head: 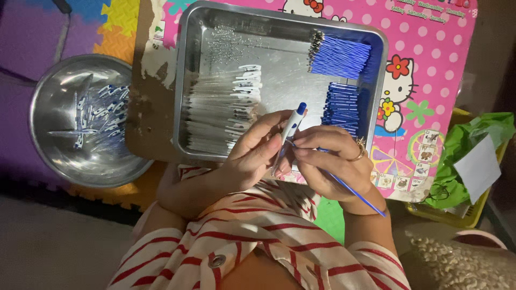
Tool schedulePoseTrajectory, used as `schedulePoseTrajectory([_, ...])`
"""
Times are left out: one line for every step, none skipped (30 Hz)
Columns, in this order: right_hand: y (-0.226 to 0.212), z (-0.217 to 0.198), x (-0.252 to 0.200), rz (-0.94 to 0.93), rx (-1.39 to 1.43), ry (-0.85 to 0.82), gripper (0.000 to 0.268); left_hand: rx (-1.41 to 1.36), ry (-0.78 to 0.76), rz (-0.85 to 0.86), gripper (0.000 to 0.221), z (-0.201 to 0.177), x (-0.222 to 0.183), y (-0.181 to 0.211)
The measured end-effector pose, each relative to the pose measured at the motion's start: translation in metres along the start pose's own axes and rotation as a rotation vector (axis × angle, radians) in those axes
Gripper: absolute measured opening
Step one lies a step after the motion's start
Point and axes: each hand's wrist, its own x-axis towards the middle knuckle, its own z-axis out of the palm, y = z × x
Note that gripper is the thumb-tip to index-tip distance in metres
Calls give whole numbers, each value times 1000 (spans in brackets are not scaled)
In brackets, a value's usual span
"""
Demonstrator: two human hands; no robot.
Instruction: The person assembles ballpoint pens by hand, inserting pen caps onto the barrels and placing the completed pens into a metal bowl.
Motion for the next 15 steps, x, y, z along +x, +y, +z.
schedulePoseTrajectory([0, 0, 0, -17, 0, -1, 19, 12, 2, 13, 49, 1, 0, 0])
schedulePoseTrajectory([1, 1, 0, -34, 1, -3, 19, 25, 4, 27, 49, 2, 0, -1])
schedulePoseTrajectory([2, 1, 0, -34, 1, -3, 19, 25, 4, 26, 49, 0, 1, -2])
schedulePoseTrajectory([3, 1, -1, -54, 0, -12, 20, 47, 1, 37, 49, -1, 2, -3])
schedulePoseTrajectory([4, 1, -1, -75, -1, -21, 21, 70, -1, 48, 49, -2, 2, -3])
schedulePoseTrajectory([4, 1, 0, -75, -2, -21, 21, 70, -2, 47, 49, -3, 1, -4])
schedulePoseTrajectory([4, 2, 1, -79, 6, -19, 20, 81, -9, 47, 50, -3, 0, -4])
schedulePoseTrajectory([4, 2, 2, -84, 12, -17, 19, 92, -17, 48, 51, -4, 0, -5])
schedulePoseTrajectory([5, 2, 4, -85, 10, -15, 19, 92, -19, 47, 51, -4, 2, -4])
schedulePoseTrajectory([4, 2, 5, -87, 11, -18, 19, 99, -24, 70, 50, -4, 2, -5])
schedulePoseTrajectory([4, 2, 6, -89, 12, -20, 19, 106, -29, 94, 48, -3, 2, -5])
schedulePoseTrajectory([4, 2, 6, -88, 12, -18, 19, 106, -30, 91, 48, -4, 2, -5])
schedulePoseTrajectory([4, 2, 6, -89, 14, -22, 19, 114, -30, 82, 49, -5, 1, -5])
schedulePoseTrajectory([3, 2, 6, -90, 17, -26, 20, 122, -30, 74, 49, -6, 1, -5])
schedulePoseTrajectory([4, 2, 5, -89, 16, -26, 20, 121, -30, 72, 49, -5, 0, -5])
